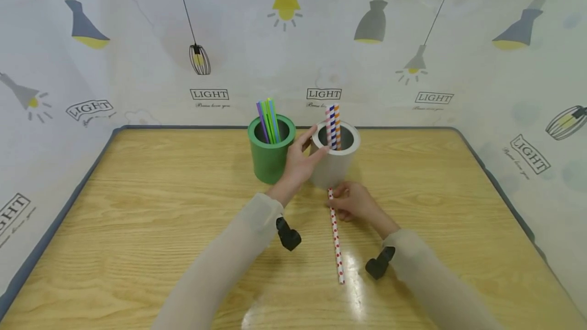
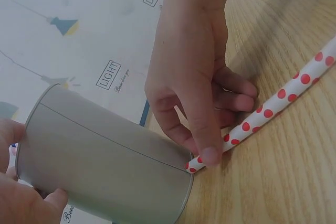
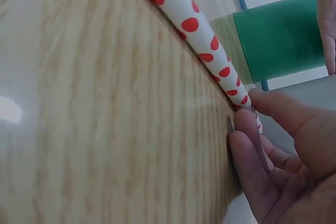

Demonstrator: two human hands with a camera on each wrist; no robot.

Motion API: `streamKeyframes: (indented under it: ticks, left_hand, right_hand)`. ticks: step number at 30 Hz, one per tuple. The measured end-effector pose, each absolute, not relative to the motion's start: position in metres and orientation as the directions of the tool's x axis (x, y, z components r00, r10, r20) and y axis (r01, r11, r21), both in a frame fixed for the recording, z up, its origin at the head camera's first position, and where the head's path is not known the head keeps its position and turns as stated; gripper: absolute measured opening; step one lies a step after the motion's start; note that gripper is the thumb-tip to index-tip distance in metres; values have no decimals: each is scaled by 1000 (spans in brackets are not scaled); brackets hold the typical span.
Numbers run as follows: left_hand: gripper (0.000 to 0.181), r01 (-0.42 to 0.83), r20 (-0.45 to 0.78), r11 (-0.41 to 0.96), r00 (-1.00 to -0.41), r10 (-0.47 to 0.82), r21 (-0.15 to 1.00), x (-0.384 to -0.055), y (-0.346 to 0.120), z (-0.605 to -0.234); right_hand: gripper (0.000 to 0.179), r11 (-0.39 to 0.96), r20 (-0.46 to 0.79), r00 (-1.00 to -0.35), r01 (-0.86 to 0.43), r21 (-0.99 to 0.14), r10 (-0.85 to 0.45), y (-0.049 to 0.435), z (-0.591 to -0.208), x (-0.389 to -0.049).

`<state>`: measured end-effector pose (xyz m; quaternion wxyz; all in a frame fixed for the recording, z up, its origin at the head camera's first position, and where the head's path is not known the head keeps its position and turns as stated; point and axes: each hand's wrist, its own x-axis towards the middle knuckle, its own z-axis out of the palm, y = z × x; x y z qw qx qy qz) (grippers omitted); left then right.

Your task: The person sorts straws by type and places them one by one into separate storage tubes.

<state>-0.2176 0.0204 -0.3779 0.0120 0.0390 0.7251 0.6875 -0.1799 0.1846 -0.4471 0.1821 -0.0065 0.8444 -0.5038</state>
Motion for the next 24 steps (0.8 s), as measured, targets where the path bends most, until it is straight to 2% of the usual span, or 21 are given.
streamKeyframes:
  ticks: [24]
  left_hand:
    - [62, 27, 26, 17, -997, 74, 999, -216, 20, -376]
  right_hand:
    - [24, 537, -309, -936, 175, -825, -169, 179, -442, -180]
